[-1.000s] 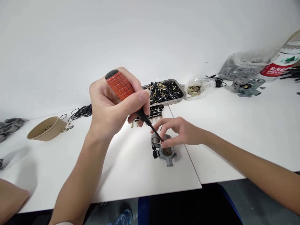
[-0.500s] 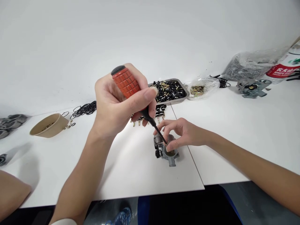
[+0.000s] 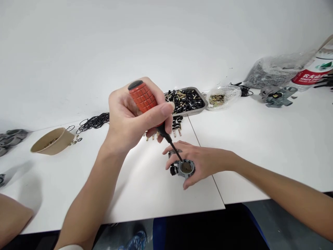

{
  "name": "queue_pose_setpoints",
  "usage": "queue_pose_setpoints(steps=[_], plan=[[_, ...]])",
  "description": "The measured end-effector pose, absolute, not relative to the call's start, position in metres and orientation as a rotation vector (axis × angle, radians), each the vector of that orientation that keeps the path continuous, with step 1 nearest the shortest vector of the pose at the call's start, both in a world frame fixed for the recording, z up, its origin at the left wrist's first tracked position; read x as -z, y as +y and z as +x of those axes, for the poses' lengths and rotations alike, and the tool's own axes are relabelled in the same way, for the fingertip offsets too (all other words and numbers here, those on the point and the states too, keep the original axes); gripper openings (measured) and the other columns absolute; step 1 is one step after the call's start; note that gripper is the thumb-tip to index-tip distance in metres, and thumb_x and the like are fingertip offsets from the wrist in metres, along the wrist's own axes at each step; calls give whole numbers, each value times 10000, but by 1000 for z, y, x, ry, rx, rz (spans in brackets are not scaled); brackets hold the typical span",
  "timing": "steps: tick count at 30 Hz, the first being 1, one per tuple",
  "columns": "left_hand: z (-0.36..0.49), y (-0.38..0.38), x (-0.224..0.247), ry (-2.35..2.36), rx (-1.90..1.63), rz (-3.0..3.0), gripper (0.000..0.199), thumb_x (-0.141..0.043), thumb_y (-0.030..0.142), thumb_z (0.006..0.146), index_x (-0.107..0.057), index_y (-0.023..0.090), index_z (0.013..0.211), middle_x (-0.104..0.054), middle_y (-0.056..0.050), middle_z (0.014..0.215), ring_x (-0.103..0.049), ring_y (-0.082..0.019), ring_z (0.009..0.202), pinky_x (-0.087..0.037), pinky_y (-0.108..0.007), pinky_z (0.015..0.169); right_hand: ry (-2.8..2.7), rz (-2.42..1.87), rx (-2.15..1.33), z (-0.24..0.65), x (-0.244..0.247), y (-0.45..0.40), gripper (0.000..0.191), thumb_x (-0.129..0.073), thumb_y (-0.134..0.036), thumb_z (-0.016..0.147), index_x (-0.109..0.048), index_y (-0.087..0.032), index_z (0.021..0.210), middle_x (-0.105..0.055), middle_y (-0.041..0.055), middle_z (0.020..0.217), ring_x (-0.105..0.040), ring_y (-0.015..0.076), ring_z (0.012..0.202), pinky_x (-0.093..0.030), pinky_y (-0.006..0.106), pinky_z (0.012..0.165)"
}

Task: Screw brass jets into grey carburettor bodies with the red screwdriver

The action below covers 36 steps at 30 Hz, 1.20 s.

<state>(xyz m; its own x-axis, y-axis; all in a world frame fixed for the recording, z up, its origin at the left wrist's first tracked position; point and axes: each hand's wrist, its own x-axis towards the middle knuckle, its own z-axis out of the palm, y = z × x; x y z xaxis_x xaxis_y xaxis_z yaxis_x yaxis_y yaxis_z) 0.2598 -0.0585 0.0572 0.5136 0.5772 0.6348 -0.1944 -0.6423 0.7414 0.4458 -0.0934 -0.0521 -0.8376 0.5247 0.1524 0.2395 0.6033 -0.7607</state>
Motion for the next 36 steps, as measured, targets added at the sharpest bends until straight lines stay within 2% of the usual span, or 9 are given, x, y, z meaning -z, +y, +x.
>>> queue_pose_setpoints(steps=[6,16,36], plan=[[264,-59,-50,398,-1053,1917,200,-716,295,819,-566,185,743,-658,2,595,-530,-70,376,-348,-192,292,-2489,-594,-1023,443,54,-92,388,-755,-383,791,-630,-271,1141,-458,71,1348,-436,257,1224,-388,407,1043],[270,-60,-43,368,-963,1912,196,-734,300,803,-580,183,769,-668,0,610,-528,-67,385,-366,-186,303,-2483,-593,-993,442,51,-92,360,-769,-355,779,-639,-257,1100,-489,80,1258,-468,252,1163,-394,408,1026],[269,-60,-45,377,-984,1909,199,-732,291,806,-573,180,764,-671,-2,613,-539,-70,382,-369,-184,295,-2536,-558,-877,441,55,-93,308,-701,-375,843,-603,-245,1105,-475,86,1244,-454,246,1138,-375,405,1026]])
